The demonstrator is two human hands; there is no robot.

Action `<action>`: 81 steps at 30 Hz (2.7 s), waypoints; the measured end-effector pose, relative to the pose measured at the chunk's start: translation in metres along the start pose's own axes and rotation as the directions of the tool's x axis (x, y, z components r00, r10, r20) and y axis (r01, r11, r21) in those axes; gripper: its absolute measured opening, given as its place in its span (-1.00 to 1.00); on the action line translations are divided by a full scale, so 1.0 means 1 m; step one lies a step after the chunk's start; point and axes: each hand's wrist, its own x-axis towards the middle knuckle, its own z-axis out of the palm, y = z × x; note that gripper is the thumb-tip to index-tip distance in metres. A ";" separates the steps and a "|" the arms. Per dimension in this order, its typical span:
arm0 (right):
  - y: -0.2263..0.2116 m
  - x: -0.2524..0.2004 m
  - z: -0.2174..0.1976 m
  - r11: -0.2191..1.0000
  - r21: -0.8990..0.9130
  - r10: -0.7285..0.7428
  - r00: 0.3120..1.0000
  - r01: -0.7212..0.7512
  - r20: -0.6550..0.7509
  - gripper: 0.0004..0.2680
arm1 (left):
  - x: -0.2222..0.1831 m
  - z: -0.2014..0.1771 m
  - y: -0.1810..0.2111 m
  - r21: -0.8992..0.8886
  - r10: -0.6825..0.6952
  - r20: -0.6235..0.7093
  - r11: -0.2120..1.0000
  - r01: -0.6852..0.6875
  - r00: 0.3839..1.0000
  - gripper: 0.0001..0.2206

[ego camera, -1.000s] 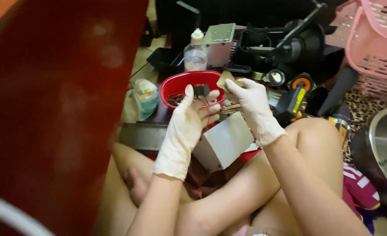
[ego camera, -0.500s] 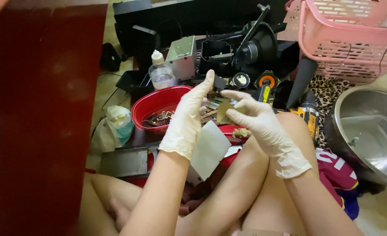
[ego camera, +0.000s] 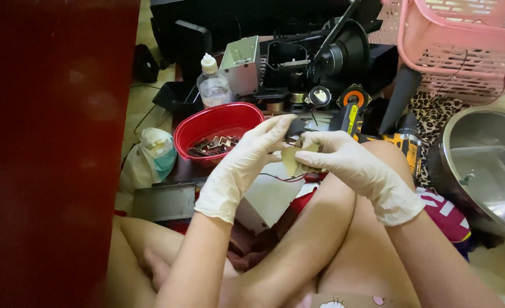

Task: Connecting electrical wires to a socket and assembling the component into a plastic housing using a screwdriver.

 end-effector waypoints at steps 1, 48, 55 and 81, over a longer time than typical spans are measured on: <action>-0.003 -0.001 0.000 1.000 -0.002 0.000 1.000 0.000 0.002 -0.94 | 0.001 -0.002 -0.001 -0.002 0.001 -0.001 1.000 -0.001 1.000 -0.20; -0.002 -0.028 0.060 0.995 -0.012 0.087 0.926 -0.098 -0.366 -0.75 | -0.009 0.000 -0.050 -0.382 0.254 -0.263 0.858 -0.343 0.931 -0.77; 0.002 -0.020 0.063 0.959 -0.200 0.127 0.932 -0.203 -0.338 -0.87 | -0.010 0.001 -0.059 -0.341 0.211 -0.274 0.891 -0.300 0.938 -0.76; -0.007 -0.035 0.044 0.988 -0.011 0.151 0.982 -0.153 -0.110 -0.87 | 0.000 -0.026 -0.066 -0.418 0.227 -0.387 0.820 -0.390 0.893 -0.71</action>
